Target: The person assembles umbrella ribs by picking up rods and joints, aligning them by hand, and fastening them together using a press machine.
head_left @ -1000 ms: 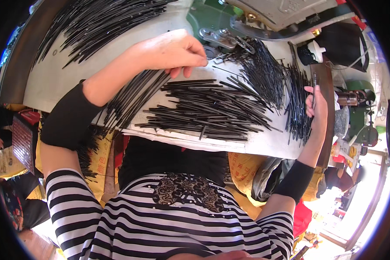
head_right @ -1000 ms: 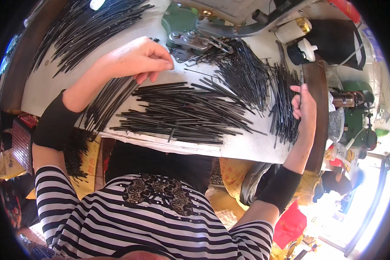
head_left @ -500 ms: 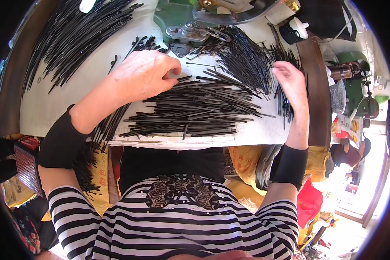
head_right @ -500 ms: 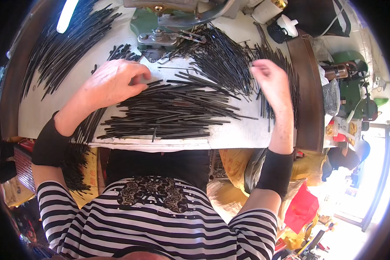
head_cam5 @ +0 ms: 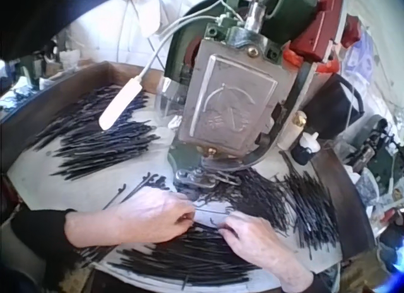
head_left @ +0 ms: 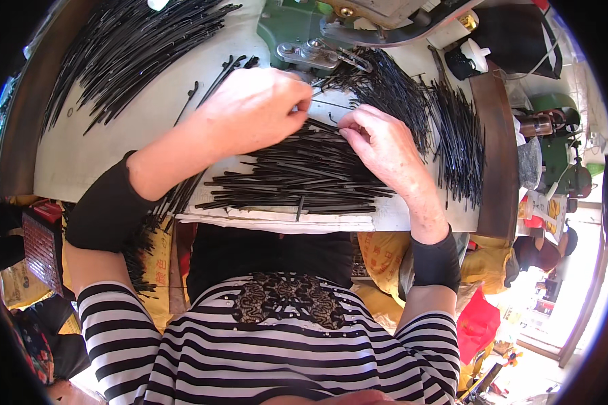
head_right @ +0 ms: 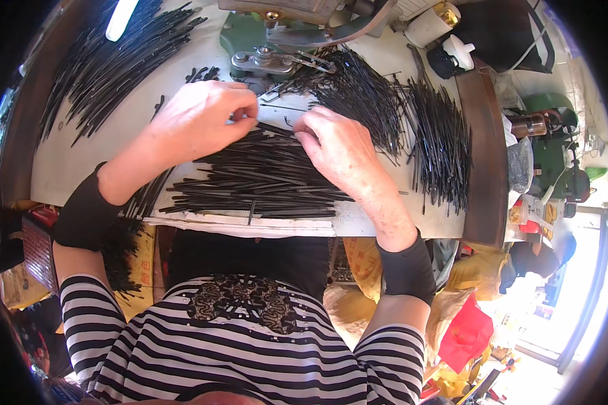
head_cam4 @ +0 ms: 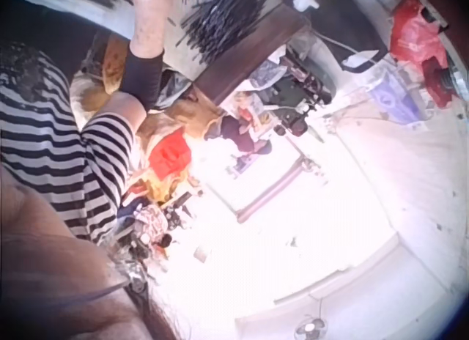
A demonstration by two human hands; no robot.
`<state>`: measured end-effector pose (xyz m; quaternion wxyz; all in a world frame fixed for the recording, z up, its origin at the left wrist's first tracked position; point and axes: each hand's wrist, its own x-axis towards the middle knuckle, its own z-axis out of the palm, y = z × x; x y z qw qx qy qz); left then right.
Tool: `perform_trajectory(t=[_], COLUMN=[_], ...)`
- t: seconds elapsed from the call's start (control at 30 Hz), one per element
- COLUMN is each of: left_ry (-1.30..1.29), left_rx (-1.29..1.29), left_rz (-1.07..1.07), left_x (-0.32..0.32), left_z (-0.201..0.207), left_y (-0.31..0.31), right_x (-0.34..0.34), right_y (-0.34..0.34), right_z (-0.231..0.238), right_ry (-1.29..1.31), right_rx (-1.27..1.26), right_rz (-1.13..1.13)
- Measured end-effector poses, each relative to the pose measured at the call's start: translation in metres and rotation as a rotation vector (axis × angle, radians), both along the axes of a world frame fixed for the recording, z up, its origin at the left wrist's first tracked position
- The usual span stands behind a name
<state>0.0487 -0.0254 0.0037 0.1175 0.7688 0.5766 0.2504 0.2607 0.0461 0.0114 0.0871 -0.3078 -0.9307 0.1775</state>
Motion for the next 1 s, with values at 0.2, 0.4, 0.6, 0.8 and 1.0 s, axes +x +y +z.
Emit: perform_trajectory(t=[0.2, 0.4, 0.6, 0.8, 1.0], left_ry=[0.111, 0.201, 0.187, 0.229, 0.181], left_rx=[0.072, -0.014, -0.021, -0.105, -0.092], left_rz=[-0.07, -0.086, -0.098, -0.093, -0.114], left_x=[0.011, 0.007, 0.006, 0.003, 0.004], left_z=[-0.016, -0.009, -0.009, -0.003, -0.001], left_y=[0.008, 0.005, 0.004, 0.004, 0.004], right_x=[-0.012, -0.019, -0.022, -0.016, -0.015], right_y=[0.007, 0.02, 0.024, 0.012, 0.017], right_z=[-0.001, -0.005, -0.005, 0.013, 0.009], right_ry=[0.099, 0.022, -0.042, -0.016, -0.162], right_rx=[-0.02, 0.141, 0.154, 0.097, 0.207], right_rz=[-0.096, -0.037, -0.002, -0.003, 0.079])
